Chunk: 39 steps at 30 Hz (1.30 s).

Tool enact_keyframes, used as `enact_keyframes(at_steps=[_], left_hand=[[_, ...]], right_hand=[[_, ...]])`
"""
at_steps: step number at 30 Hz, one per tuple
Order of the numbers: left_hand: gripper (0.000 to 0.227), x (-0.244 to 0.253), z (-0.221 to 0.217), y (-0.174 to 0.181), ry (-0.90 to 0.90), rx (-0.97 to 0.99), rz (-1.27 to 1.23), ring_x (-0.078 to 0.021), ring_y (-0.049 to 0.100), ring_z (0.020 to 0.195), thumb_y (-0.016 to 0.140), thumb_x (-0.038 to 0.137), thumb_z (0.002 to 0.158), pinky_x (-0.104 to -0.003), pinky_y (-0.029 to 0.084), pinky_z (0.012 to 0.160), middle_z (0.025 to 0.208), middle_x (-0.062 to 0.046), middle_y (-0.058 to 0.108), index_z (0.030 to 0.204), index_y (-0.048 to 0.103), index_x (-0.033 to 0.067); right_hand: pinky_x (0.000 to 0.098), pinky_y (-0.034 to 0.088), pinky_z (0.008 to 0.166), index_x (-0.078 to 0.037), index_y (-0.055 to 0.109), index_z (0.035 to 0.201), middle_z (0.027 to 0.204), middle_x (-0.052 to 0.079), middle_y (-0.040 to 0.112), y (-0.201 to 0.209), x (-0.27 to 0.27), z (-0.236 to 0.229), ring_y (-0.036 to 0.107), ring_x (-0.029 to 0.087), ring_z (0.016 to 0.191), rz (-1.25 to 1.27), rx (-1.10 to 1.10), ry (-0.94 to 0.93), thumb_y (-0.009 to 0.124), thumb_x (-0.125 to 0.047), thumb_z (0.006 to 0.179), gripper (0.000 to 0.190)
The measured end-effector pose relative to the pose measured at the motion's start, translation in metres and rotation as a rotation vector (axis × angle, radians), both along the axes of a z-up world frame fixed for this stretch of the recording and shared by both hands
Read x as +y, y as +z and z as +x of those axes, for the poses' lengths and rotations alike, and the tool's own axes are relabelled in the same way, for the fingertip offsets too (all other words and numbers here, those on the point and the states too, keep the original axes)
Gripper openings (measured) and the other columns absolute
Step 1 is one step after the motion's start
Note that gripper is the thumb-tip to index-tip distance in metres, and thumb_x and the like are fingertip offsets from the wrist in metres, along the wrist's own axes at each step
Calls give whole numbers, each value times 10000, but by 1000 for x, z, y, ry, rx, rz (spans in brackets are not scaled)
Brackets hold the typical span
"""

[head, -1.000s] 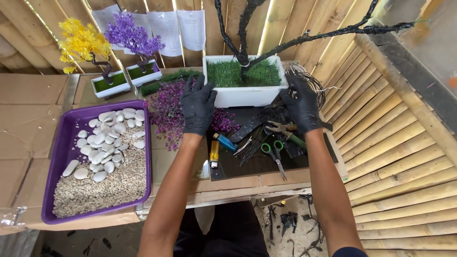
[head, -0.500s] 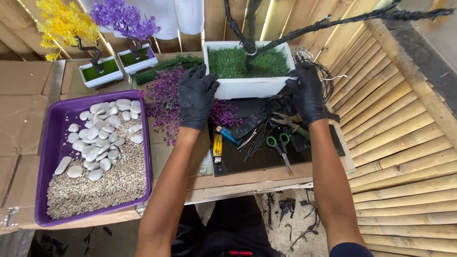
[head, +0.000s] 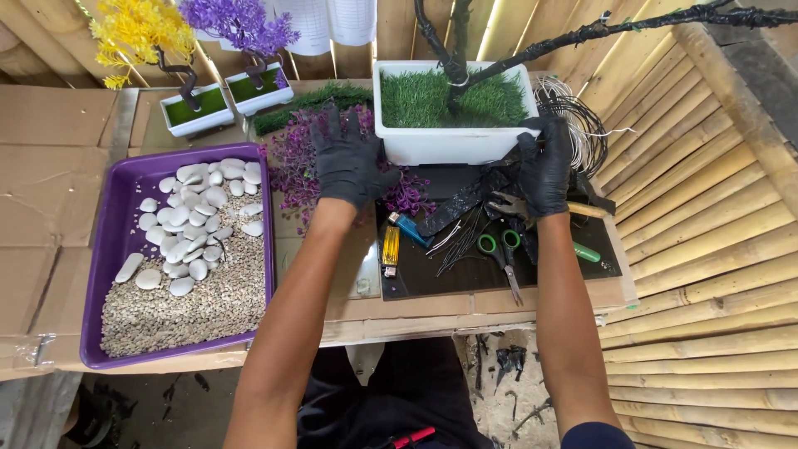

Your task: The person arranges white pebbles into a purple tray filled with small gravel. They pick up the pebbles from a pile and place them carefully into the tray, creating a pattern on top of the gravel.

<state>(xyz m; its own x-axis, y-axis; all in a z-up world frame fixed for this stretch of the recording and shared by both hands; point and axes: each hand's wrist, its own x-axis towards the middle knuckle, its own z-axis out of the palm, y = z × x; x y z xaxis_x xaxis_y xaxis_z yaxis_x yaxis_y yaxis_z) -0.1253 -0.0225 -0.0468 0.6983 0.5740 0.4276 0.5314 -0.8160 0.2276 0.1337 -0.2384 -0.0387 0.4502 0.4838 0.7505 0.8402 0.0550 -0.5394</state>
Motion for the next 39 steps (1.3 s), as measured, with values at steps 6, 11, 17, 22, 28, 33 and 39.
enact_keyframes(at_steps=[6, 11, 17, 22, 28, 33, 39], left_hand=[[910, 0, 10, 1, 102, 338, -144, -494, 90, 1558, 681, 766, 690, -758, -29, 1174, 1689, -187, 279, 1476, 559, 325], [884, 14, 7, -21, 116, 344, -82, -500, 122, 1555, 658, 798, 659, -797, -27, 1153, 1677, -171, 322, 1432, 577, 377], [851, 42, -1, -49, 145, 409, -11, -502, 120, 1560, 627, 781, 723, -821, -39, 1132, 1692, -193, 310, 1430, 610, 308], [839, 29, -5, -33, 115, 410, -21, -499, 117, 1564, 637, 778, 732, -838, -35, 1127, 1699, -178, 286, 1423, 612, 304], [910, 30, -15, -16, 27, 367, -65, -485, 72, 1573, 616, 795, 738, -817, -72, 1140, 1726, -147, 199, 1528, 465, 368], [877, 56, -20, -13, -57, 244, -70, -469, 65, 1570, 612, 743, 811, -803, -6, 1167, 1734, -106, 163, 1586, 380, 407], [560, 80, 22, -62, -74, 44, 89, -370, 519, 1393, 561, 520, 992, -586, 104, 1270, 1376, -124, 669, 1505, 525, 298]], right_hand=[[437, 534, 808, -82, 590, 1070, 852, 101, 595, -13, 9, 5, 651, 315, 826, -99, 193, -40, 947, -200, 861, 430], [390, 577, 616, -115, 579, 1005, 885, 113, 641, -21, 19, 11, 722, 318, 750, -54, 303, -115, 928, -251, 868, 399], [369, 584, 558, -106, 571, 1028, 927, 143, 631, -20, 18, 7, 711, 336, 807, -21, 369, -122, 932, -228, 875, 410], [342, 639, 576, -123, 580, 1020, 958, 137, 636, -25, 21, 9, 702, 296, 837, 19, 478, -139, 926, -189, 856, 389], [304, 652, 610, -133, 582, 1029, 968, 122, 631, -25, 18, 13, 693, 264, 845, -11, 500, -91, 928, -220, 852, 399], [424, 548, 578, -110, 578, 1037, 958, 168, 655, -22, 16, 10, 699, 355, 867, -46, 367, -107, 932, -272, 866, 426], [460, 541, 701, -123, 562, 1063, 964, 166, 675, -17, 14, 15, 703, 393, 894, -86, 298, -109, 904, -297, 905, 415]])
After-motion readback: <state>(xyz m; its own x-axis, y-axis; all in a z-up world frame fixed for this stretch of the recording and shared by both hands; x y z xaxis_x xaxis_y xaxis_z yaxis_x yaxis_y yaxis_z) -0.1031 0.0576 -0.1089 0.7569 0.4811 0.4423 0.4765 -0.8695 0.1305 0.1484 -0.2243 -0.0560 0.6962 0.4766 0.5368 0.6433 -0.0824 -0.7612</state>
